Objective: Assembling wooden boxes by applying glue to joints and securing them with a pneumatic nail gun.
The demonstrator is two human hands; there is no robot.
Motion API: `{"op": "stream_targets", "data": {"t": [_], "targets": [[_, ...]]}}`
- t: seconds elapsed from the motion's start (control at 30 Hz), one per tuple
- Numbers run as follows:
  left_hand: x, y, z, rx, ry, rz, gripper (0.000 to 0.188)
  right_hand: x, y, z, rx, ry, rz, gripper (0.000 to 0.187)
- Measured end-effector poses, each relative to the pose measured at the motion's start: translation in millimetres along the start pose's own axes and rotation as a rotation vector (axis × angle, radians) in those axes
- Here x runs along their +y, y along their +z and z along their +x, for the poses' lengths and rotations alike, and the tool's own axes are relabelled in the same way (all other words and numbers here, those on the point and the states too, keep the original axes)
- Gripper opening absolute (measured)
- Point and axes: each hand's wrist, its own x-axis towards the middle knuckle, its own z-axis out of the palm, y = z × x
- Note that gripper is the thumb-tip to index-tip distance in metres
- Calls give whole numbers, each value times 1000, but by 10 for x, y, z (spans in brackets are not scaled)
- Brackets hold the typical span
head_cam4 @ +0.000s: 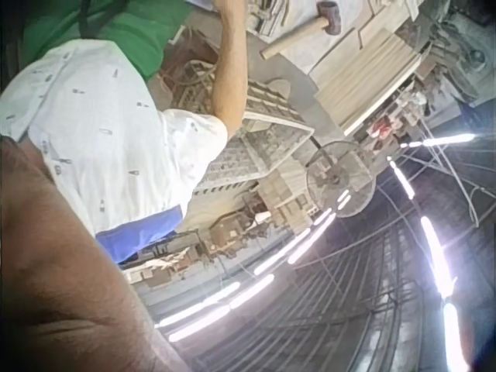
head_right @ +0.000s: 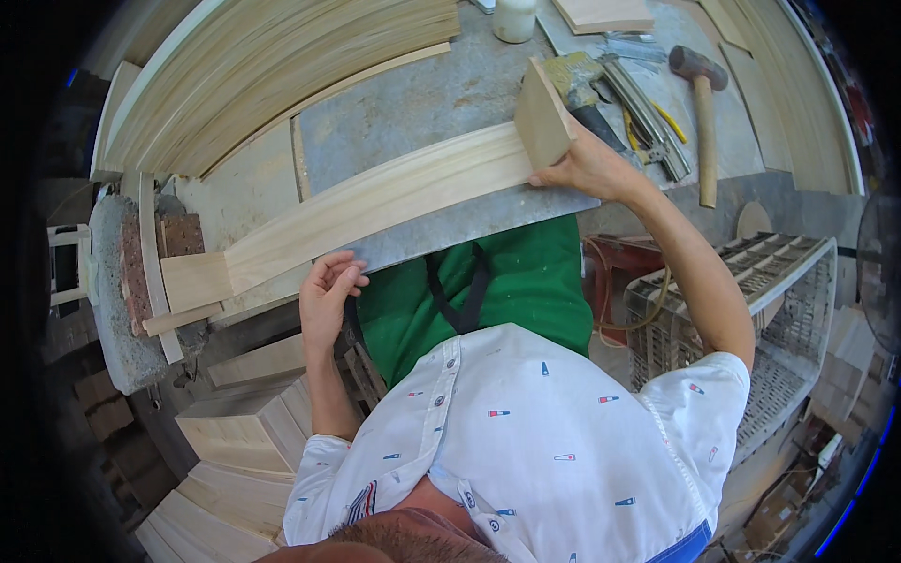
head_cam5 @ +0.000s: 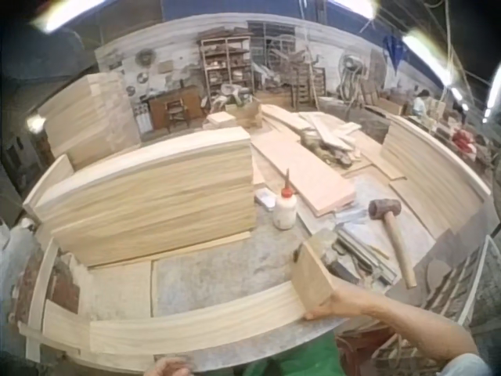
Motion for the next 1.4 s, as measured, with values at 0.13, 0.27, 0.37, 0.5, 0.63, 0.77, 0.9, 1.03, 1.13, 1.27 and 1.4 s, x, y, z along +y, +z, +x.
{"op": "stream_targets", "data": {"t": [0.13,0.27,0.37,0.5,0.63,0.77,0.9,1.03,1.13,1.27,1.4], "targets": [[158,2,74,190,427,719,51,-1,-28,14,-53,94,55,90],[261,-117,423,148,662,1115,79,-3,-37,40,-56,88,73,92],[237,-191,619,63,666,1189,86,-46,-86,16,-49,55,42,94],[182,-226,729,3,658,1181,86,-107,-473,52,-138,-79,-180,91],[175,-195,758,21,685,1162,86,11,-1018,388,23,77,-70,78],[210,-171,767,29,683,1169,85,400,-859,1185,395,-35,-107,74],[218,-169,745,25,661,1176,84,762,-721,1778,316,61,-33,74],[193,-153,714,53,694,1175,84,874,-658,1979,406,-19,-36,66],[185,-142,692,64,701,1160,83,811,-646,1946,434,44,61,56],[177,-102,675,62,724,1141,82,629,-731,1778,423,78,227,53],[189,-48,644,48,716,1146,83,294,-1032,1415,454,-27,370,50]]}}
